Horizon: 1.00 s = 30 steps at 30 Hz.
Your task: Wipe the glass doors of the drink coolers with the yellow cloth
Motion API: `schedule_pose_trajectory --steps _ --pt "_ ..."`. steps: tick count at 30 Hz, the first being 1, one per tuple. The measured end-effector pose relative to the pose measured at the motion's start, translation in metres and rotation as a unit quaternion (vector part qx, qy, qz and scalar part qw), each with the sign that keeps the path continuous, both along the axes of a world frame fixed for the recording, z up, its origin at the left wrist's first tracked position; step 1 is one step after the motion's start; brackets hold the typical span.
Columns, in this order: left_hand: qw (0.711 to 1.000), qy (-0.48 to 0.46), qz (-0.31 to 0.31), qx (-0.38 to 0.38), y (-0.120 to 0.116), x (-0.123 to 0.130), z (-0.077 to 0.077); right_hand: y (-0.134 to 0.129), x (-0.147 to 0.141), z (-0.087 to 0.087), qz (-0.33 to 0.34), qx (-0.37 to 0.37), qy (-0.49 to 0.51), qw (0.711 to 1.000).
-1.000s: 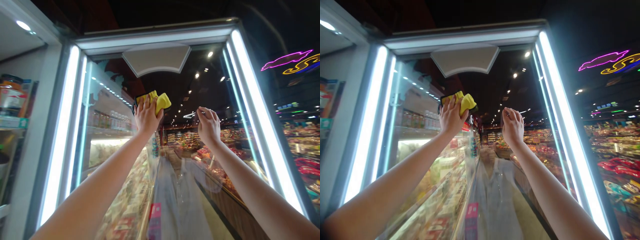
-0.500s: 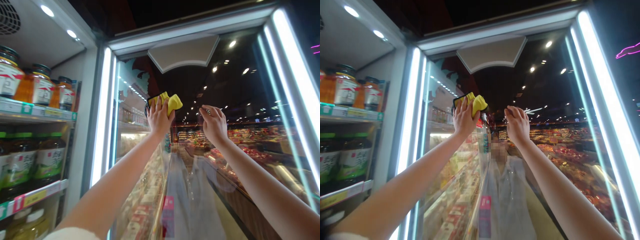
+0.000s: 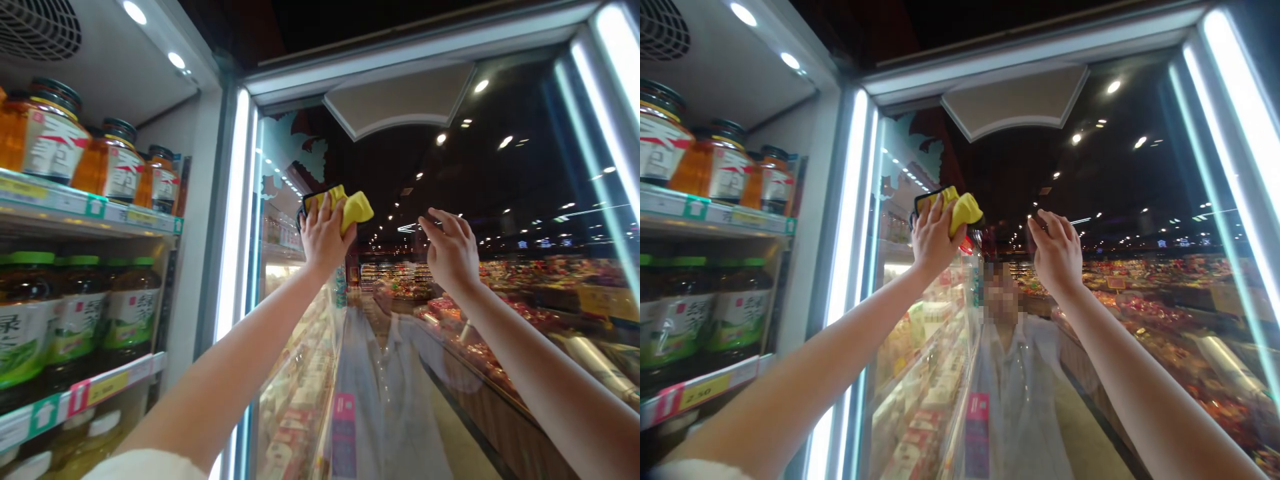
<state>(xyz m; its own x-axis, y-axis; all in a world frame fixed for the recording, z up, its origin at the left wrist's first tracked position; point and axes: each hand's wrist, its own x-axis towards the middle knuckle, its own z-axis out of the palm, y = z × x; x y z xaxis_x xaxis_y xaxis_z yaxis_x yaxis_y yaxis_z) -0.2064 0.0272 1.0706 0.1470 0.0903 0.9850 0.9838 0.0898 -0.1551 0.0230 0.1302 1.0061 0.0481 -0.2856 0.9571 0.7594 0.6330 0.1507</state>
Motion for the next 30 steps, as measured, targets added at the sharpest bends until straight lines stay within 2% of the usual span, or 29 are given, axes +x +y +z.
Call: schedule_pose_trajectory --steps 2,3,7,9,10,12,14,16,18,21,23,25,27,29,30 --pt "0.998 0.058 -0.017 -0.017 0.001 -0.001 -0.005 -0.001 -0.007 0.001 0.003 0.002 0.0 1.0" --pt "0.997 0.076 -0.022 -0.021 0.001 -0.003 -0.001 -0.002 -0.011 0.002 0.003 0.005 -0.005 1.0" --pt "0.998 0.051 -0.033 0.005 -0.002 -0.029 0.034 -0.008 -0.026 0.004 -0.005 0.015 -0.018 1.0" --pt "0.999 0.0 -0.038 0.038 -0.005 -0.048 0.041 -0.011 -0.033 0.002 -0.002 0.017 -0.019 1.0" --pt "0.998 -0.027 -0.038 0.051 -0.007 -0.057 0.038 -0.012 -0.036 0.0 0.0 0.018 -0.023 1.0" --pt "0.996 -0.059 -0.032 0.063 -0.009 -0.07 0.024 -0.014 -0.041 -0.004 0.001 0.023 -0.04 0.999" --pt "0.997 -0.046 -0.027 0.054 -0.01 -0.075 0.008 -0.016 -0.047 -0.006 -0.003 0.028 -0.053 0.998" --pt "0.999 -0.005 -0.024 0.041 -0.01 -0.079 0.003 -0.017 -0.053 -0.005 -0.009 0.029 -0.055 0.998" --pt "0.999 0.027 -0.024 0.031 -0.012 -0.085 0.013 -0.018 -0.058 -0.002 -0.012 0.028 -0.053 0.998" --pt "0.999 0.022 -0.027 0.028 -0.018 -0.102 0.039 -0.021 -0.066 0.001 -0.012 0.024 -0.049 0.998" --pt "0.999 -0.009 -0.024 0.041 -0.021 -0.114 0.043 -0.023 -0.068 0.0 -0.011 0.024 -0.048 0.999" --pt "0.997 -0.04 -0.017 0.061 -0.023 -0.122 0.028 -0.025 -0.069 -0.003 -0.015 0.024 -0.052 0.998" --pt "0.996 -0.049 -0.013 0.073 -0.023 -0.126 0.001 -0.026 -0.068 -0.008 -0.022 0.023 -0.062 0.998" --pt "0.998 -0.021 -0.013 0.063 -0.023 -0.129 -0.022 -0.026 -0.067 -0.01 -0.027 0.022 -0.069 0.997" --pt "0.998 -0.001 -0.015 0.057 -0.023 -0.131 -0.028 -0.026 -0.067 -0.011 -0.028 0.022 -0.071 0.997"
